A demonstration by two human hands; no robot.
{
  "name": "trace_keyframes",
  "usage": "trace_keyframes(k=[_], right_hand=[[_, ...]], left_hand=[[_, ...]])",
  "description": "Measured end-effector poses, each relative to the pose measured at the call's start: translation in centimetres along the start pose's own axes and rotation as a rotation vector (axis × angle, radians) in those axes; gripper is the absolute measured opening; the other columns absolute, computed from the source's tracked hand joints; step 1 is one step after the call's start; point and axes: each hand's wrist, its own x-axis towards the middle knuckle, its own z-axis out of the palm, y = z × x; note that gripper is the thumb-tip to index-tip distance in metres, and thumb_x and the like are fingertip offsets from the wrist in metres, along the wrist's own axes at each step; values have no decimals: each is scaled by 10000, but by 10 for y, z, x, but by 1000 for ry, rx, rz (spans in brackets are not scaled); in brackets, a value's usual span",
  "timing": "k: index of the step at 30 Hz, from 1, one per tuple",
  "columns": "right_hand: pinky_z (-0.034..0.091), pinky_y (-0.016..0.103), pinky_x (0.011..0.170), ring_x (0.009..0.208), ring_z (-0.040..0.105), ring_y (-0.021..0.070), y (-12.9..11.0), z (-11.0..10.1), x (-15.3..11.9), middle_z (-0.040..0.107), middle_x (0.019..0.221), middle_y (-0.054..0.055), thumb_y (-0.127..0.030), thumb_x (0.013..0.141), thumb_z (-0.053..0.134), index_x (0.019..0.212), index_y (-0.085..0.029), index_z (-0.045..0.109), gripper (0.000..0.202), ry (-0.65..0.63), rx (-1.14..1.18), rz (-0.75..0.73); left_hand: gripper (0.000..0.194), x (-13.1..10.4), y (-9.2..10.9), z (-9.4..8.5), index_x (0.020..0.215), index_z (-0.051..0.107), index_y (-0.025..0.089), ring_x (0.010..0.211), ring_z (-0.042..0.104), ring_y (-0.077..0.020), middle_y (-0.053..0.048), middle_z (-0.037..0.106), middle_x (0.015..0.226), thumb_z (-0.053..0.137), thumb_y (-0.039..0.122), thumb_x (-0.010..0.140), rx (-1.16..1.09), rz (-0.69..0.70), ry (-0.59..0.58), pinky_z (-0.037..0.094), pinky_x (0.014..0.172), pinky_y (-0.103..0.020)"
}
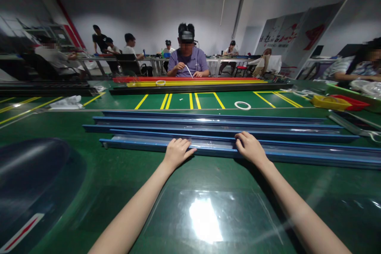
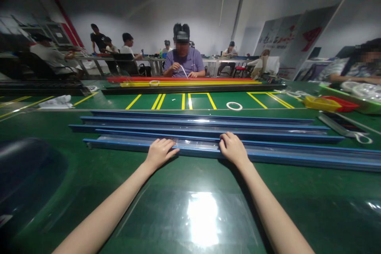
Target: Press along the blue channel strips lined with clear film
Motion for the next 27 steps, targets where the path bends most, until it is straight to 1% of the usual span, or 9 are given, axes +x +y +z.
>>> trace_keyframes(k=[2, 6, 11, 18, 22, 27], right_hand=[[380, 276, 756, 805, 531, 179, 0, 0, 0, 571, 825, 80, -195, 798, 350, 855, -143, 575, 238, 2, 0, 6], [379, 282, 757, 800, 528, 183, 0, 1, 0, 566, 825, 83, -199, 802, 343, 856, -142, 571, 241, 3, -5, 4], [381, 286, 749, 784, 526, 185, 2, 4, -1, 563, 819, 81, -205, 800, 342, 858, -155, 564, 235, 11, -2, 4], [379, 292, 755, 790, 525, 188, 3, 5, -1, 560, 826, 80, -215, 807, 334, 857, -165, 560, 237, 14, 10, 4], [378, 295, 757, 802, 522, 190, 2, 4, -2, 561, 836, 86, -220, 809, 330, 858, -157, 560, 244, 9, 15, 8], [381, 295, 758, 816, 518, 191, 2, 1, -2, 558, 846, 85, -241, 809, 345, 865, -159, 553, 230, -20, 35, -2]], left_hand=[[348, 0, -3, 1, 784, 593, 187, 701, 547, -155, -26, 646, 771, 412, 480, 834, -15, 15, -13, 312, 615, -273], [353, 0, -6, 1, 787, 596, 186, 697, 564, -147, -18, 658, 807, 421, 490, 823, -63, 39, -30, 336, 615, -253], [394, 1, -8, 1, 741, 606, 186, 654, 569, -144, -13, 649, 710, 394, 507, 827, -62, 26, -95, 344, 574, -243], [433, 2, -8, 1, 710, 614, 188, 632, 567, -143, -18, 640, 673, 370, 524, 830, -58, 14, -115, 343, 562, -241], [438, 2, -7, 1, 700, 603, 181, 633, 559, -142, -19, 635, 670, 365, 523, 833, -56, 16, -93, 337, 567, -243], [403, 0, -3, 1, 707, 574, 169, 629, 533, -146, -23, 611, 679, 385, 499, 837, 21, 28, -8, 320, 574, -258]])
